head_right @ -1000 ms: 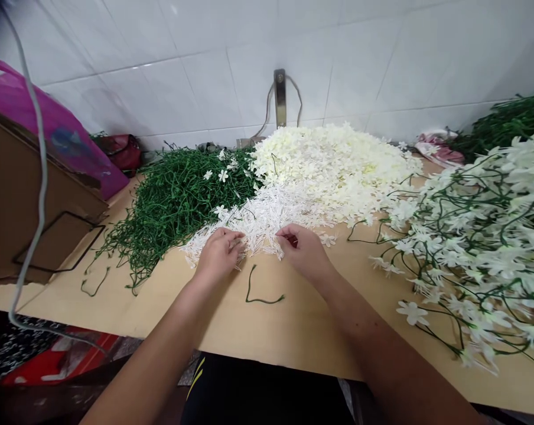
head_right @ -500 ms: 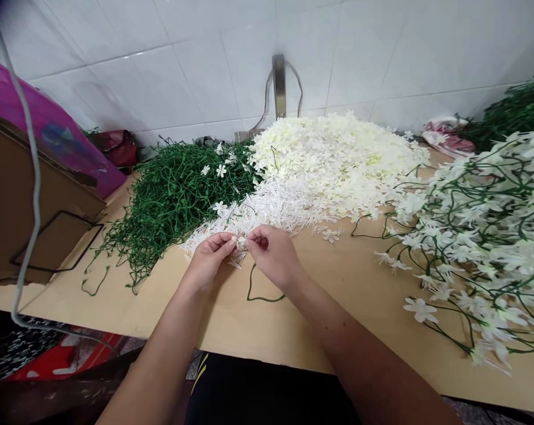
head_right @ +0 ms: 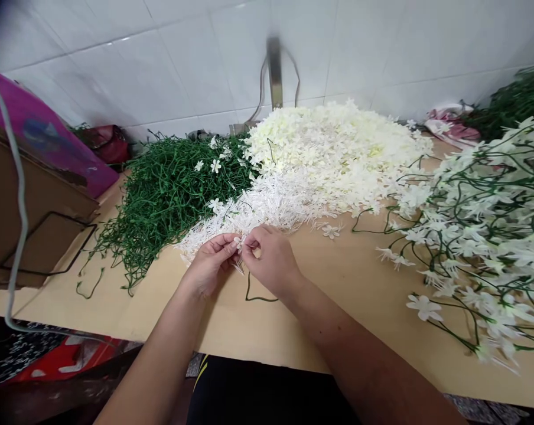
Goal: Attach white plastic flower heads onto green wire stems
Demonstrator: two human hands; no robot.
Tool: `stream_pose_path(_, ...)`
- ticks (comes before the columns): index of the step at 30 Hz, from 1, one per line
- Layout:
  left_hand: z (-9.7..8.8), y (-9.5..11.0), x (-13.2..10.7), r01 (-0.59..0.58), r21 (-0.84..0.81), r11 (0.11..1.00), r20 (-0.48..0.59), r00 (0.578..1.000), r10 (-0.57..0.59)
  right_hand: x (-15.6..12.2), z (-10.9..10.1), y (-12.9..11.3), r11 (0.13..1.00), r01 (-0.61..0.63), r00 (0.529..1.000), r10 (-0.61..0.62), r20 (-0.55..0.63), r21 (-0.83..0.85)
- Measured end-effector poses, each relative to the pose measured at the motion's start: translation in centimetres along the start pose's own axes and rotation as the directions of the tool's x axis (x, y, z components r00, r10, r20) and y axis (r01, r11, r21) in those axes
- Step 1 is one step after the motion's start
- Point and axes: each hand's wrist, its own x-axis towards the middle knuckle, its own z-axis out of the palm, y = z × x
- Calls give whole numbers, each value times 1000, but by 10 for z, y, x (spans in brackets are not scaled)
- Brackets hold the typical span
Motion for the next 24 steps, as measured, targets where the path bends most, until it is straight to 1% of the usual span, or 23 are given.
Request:
stream_pose_path(2, 0, 0, 0, 3, -10, 1000, -6, 1000, -3, -1, -1, 0, 999, 29, 1000, -29, 8, -32)
stream_pose_path(6, -1, 0, 1, 0, -31, 1000, -32, 999, -1, -1, -2, -1, 997, 49, 999, -48, 8, -61)
stream_pose_path(13, -1, -2, 2, -2, 26, 1000, -40, 999, 3, -3, -1, 1, 992, 81, 997, -81, 6, -95)
stream_pose_path(18, 2, -2, 1, 11, 17, 1000, -43, 999, -10, -3, -2, 0, 979, 133, 991, -133, 15, -154)
stream_pose_path(21, 1, -3, 1, 8, 15, 1000, -41, 999, -7, -4, -3, 0, 985, 118, 993, -117, 18, -124)
stream_pose_path(24, 0, -3, 1, 19, 23, 1000, -2, 1000, -18, -5, -3, 1, 997, 63, 998, -62, 23, -37)
